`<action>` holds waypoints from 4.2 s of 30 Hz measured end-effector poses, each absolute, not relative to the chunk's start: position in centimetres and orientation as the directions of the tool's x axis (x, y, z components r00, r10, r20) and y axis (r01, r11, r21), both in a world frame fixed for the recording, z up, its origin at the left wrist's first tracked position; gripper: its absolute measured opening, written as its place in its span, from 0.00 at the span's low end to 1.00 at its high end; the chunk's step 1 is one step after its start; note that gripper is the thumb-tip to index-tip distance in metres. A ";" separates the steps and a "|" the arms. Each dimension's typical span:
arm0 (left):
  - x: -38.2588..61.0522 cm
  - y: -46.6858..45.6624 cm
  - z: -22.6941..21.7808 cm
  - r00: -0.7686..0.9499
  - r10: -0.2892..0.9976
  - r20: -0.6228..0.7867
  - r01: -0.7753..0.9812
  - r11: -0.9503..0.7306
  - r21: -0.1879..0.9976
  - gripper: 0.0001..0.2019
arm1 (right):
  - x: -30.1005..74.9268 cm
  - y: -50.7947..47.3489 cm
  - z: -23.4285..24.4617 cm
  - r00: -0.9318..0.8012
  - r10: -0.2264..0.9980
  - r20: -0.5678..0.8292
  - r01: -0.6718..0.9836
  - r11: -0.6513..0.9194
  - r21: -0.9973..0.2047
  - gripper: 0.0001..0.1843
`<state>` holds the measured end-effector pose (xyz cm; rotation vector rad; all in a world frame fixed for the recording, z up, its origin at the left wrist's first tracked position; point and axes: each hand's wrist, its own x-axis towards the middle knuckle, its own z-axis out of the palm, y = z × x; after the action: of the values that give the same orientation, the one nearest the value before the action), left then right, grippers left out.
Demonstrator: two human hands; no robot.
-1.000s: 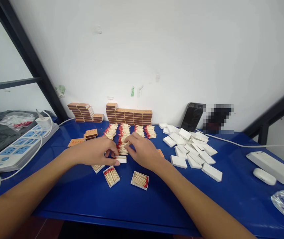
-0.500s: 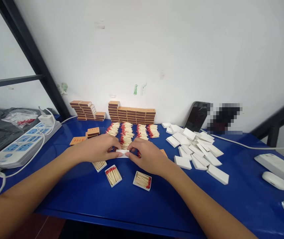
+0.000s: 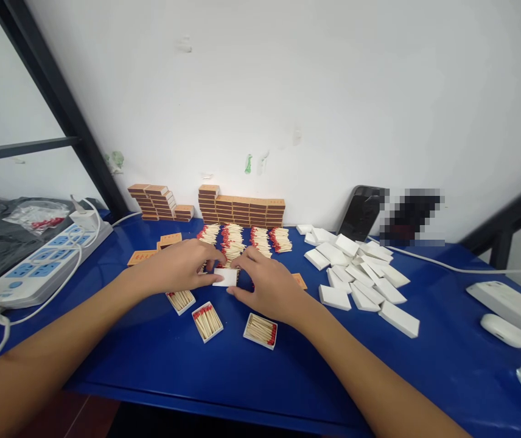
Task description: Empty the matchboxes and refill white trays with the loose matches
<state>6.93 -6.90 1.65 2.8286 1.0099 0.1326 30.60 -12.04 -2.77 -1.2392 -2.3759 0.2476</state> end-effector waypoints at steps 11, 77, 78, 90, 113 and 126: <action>6.9 -7.2 1.5 0.752 0.658 -0.028 0.656 -0.744 0.130 0.41 | 30.5 -12.1 -2.7 -0.497 0.803 0.330 0.729 0.592 -0.342 0.15; 5.4 -6.0 4.0 0.694 0.701 0.163 0.666 -0.711 0.224 0.15 | 28.3 -15.8 -0.7 -0.630 0.773 0.081 0.722 0.621 -0.305 0.23; 5.3 -6.0 4.2 0.696 0.699 0.163 0.663 -0.713 0.230 0.15 | 28.3 -15.8 -0.8 -0.632 0.770 0.088 0.714 0.623 -0.320 0.22; 2.1 -7.2 5.8 0.670 0.633 -0.387 0.742 -0.568 0.357 0.25 | 28.1 -15.5 -1.4 -0.643 0.756 0.121 0.695 0.643 -0.321 0.14; 0.4 -7.6 1.4 0.776 0.629 -0.054 0.588 -0.690 0.422 0.16 | 22.9 -11.0 0.6 -0.669 0.736 0.105 0.701 0.671 -0.242 0.17; 0.6 -7.6 0.7 0.569 0.792 0.221 0.737 -0.610 0.292 0.20 | 22.4 -9.9 -1.1 -0.575 0.791 0.211 0.768 0.610 -0.195 0.18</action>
<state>0.61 -7.55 0.68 2.6315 1.2939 0.4967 22.37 -9.87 -1.05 -1.2702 -2.5618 0.1181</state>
